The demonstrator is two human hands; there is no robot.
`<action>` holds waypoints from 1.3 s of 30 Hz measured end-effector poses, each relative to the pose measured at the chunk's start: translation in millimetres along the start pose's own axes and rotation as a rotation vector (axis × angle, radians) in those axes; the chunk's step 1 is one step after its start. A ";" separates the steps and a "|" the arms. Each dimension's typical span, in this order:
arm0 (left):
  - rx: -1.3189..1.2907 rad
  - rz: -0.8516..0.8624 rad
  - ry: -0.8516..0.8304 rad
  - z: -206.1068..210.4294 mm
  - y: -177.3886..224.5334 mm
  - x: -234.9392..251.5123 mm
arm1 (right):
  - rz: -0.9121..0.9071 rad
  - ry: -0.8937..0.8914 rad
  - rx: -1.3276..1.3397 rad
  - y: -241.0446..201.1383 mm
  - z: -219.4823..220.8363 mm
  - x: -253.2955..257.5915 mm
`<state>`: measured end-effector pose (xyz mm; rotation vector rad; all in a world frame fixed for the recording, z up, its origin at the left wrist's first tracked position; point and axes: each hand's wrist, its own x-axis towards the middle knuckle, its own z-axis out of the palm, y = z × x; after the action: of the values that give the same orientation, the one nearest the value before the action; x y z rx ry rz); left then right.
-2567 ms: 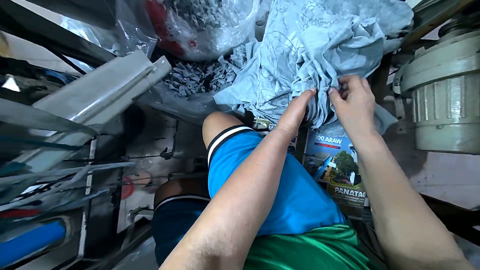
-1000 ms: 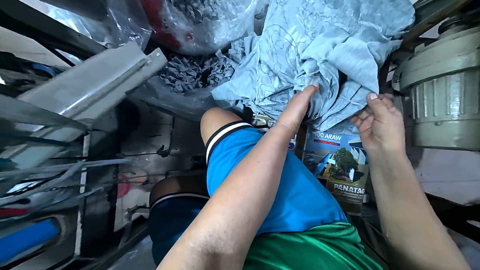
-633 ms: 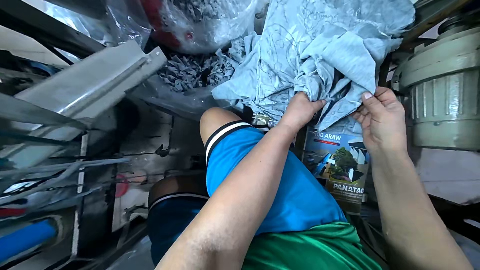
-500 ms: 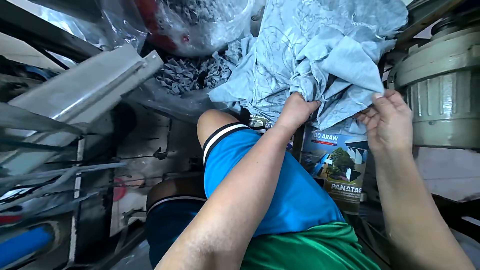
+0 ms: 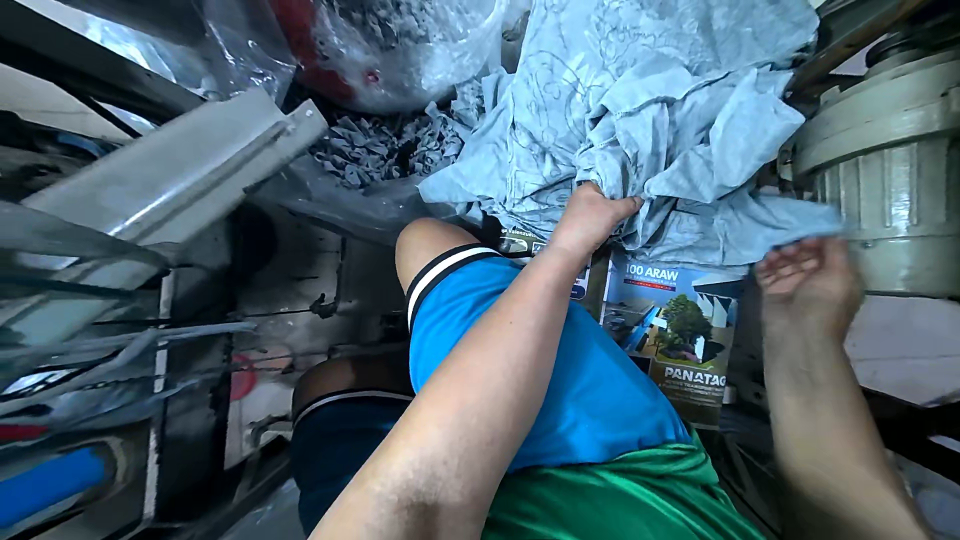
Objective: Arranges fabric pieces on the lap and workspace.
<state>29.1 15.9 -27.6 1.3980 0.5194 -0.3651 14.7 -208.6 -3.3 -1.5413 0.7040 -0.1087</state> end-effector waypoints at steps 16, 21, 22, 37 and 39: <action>0.068 -0.040 -0.022 -1.8 2.7 0.2 | -0.340 -0.059 -0.646 -32.2 16.1 27.9; 0.157 -0.039 -0.102 0.0 3.8 -3.4 | -0.628 -0.179 -0.835 -33.7 25.2 7.6; 0.183 -0.038 -0.114 -0.4 4.2 -4.6 | -0.699 -0.272 -0.843 -35.1 38.6 1.6; 0.334 0.044 -0.144 -1.3 3.4 -2.7 | -0.394 -0.131 -0.877 -43.3 33.4 21.7; 0.381 0.055 -0.140 1.1 4.1 -4.5 | -0.300 -0.015 -0.939 -29.7 12.3 21.1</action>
<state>27.6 15.1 -21.7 1.7349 0.3036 -0.5329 48.2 -210.2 15.5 -2.5417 0.5195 0.0208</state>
